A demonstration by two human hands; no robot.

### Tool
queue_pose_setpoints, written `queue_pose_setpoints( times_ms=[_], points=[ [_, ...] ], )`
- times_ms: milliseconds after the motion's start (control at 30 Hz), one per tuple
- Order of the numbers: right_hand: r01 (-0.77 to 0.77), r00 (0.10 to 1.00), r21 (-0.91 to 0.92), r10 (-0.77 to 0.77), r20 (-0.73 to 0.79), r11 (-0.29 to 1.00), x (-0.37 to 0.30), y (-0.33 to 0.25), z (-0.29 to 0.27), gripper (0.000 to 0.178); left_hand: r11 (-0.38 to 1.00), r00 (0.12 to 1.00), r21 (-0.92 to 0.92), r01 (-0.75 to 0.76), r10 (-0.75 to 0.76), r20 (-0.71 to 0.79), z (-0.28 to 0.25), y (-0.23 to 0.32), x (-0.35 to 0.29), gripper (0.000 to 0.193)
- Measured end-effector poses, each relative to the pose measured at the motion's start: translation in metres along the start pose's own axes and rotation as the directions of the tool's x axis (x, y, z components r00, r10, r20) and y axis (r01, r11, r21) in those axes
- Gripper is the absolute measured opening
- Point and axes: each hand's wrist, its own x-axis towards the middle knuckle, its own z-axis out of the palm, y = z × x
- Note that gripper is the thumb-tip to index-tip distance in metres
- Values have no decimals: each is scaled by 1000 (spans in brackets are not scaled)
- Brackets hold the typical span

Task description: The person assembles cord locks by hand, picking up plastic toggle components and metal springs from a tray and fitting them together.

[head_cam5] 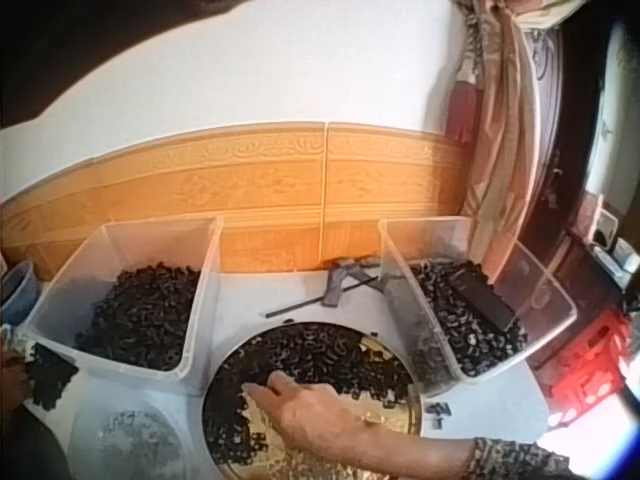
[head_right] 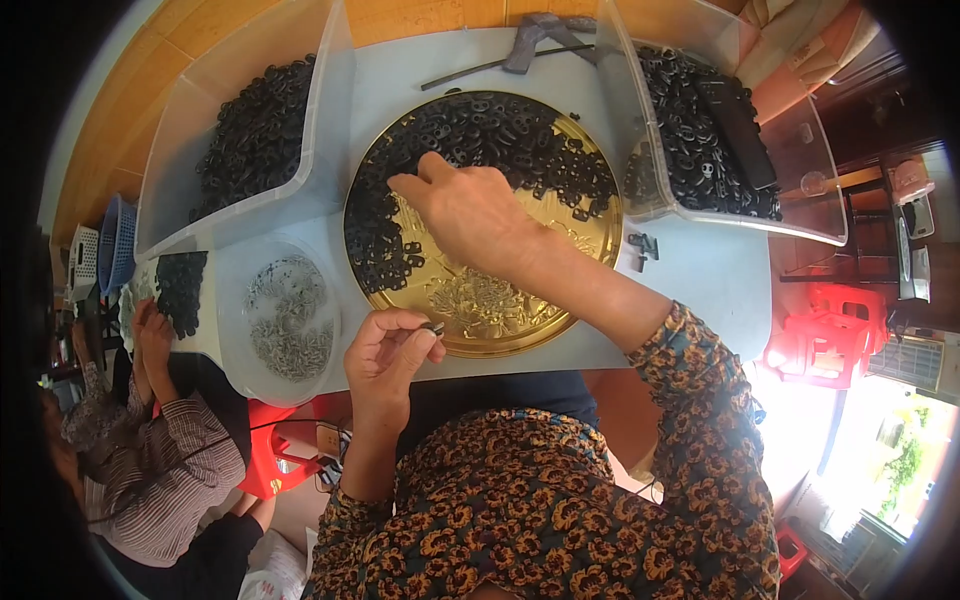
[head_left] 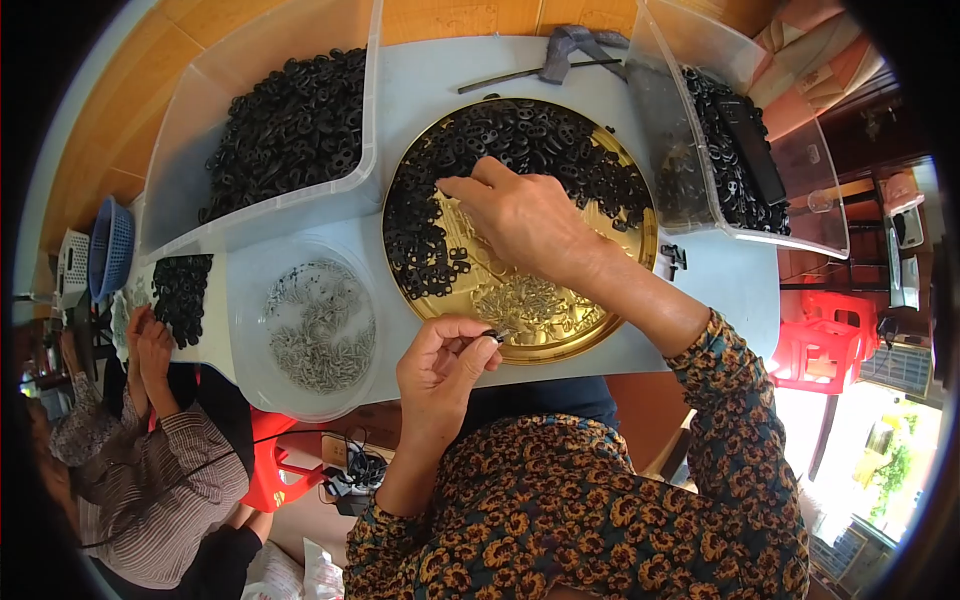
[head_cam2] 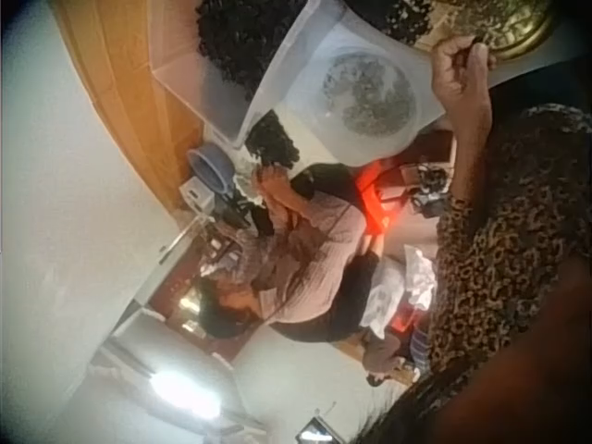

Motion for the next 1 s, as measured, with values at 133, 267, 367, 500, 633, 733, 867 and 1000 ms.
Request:
queue_pose_setpoints(
  times_ms=[133,267,367,500,633,733,867,1000],
  points=[
    [6,1000,-86,-4,23,996,14,0,8,33,1000,1000,-10,-2,2,-5,0,1,0,14],
    [33,998,-138,-25,54,990,13,5,10,25,1000,1000,-30,2,-2,-6,-4,0,-1,14],
    [35,999,-152,-28,47,988,2,14,5,23,999,1000,-33,11,-11,-6,-6,0,0,14],
    [30,999,-65,-28,34,997,-11,21,-4,19,999,1000,-47,27,-27,5,-7,2,0,13],
    [4,1000,-3,-4,-10,1000,-11,22,-19,17,999,1000,-44,21,-21,9,-8,1,0,13],
    [-31,999,-13,30,-38,999,-9,22,-23,17,998,1000,-60,30,-30,6,-9,1,1,14],
    [-4,998,-64,8,62,998,-7,15,-9,17,999,1000,-50,18,-18,5,-7,2,1,13],
    [9,995,-120,3,96,993,-8,14,1,18,999,1000,-46,17,-16,11,-4,4,2,13]
  ],
)
